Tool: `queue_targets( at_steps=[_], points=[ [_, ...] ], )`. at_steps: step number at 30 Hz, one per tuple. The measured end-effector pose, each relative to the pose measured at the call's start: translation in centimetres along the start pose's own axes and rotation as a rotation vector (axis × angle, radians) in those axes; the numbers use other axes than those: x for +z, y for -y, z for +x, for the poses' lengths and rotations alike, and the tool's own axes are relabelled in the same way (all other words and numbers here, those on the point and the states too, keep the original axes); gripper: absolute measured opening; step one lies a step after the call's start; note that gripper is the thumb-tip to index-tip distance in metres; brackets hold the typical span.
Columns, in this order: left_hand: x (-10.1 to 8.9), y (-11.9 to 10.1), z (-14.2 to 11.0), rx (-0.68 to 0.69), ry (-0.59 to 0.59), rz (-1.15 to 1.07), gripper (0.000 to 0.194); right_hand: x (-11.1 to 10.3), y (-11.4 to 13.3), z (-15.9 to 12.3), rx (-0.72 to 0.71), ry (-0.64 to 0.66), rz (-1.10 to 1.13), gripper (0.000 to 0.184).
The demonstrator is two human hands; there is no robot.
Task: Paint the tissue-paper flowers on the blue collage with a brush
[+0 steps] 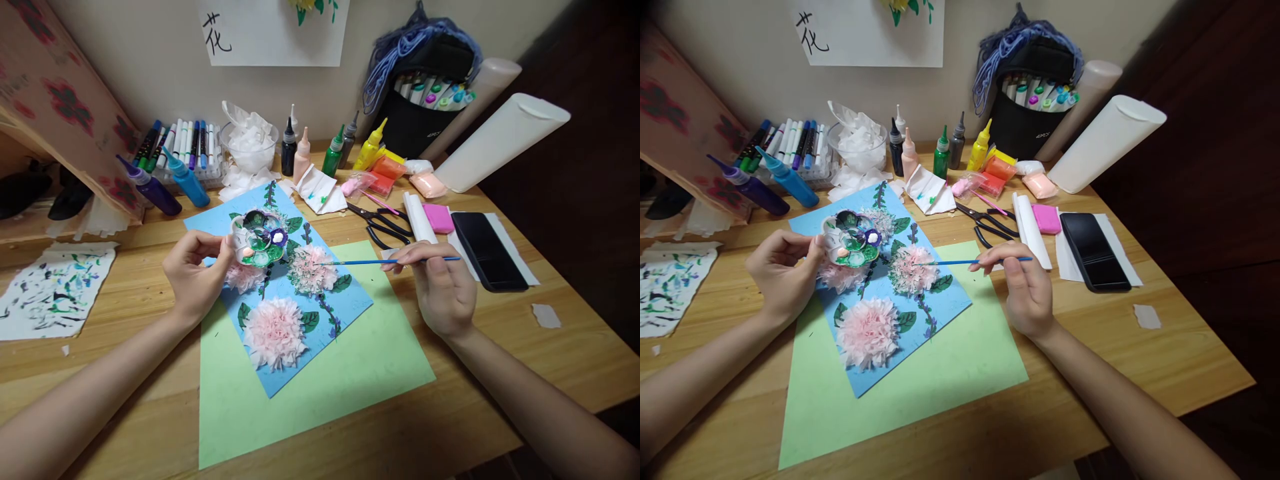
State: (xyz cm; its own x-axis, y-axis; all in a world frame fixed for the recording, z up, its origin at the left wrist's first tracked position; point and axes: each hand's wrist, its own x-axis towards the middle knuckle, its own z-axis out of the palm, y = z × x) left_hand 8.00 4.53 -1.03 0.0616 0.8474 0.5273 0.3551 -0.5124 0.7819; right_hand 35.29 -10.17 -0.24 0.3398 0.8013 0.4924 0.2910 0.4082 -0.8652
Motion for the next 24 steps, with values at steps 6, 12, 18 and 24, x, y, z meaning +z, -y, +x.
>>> queue_targets(
  at_steps=[6,12,18,24],
  points=[
    [0.07,0.18,0.02,0.029,-0.016,-0.021,0.016,-0.11,-0.12,0.01,-0.087,-0.004,-0.013,0.024],
    [0.05,0.14,0.03,0.025,-0.014,-0.015,0.016,-0.08,-0.21,-0.07,-0.098,0.014,-0.064,0.024],
    [0.06,-0.07,-0.02,0.014,-0.004,-0.021,0.015,0.11,0.24,-0.33,-0.155,-0.014,-0.05,0.026],
    [0.08,-0.17,-0.34,0.075,0.021,0.001,0.015,0.42,0.53,-0.79,-0.213,0.305,-0.204,0.03]
  ],
)
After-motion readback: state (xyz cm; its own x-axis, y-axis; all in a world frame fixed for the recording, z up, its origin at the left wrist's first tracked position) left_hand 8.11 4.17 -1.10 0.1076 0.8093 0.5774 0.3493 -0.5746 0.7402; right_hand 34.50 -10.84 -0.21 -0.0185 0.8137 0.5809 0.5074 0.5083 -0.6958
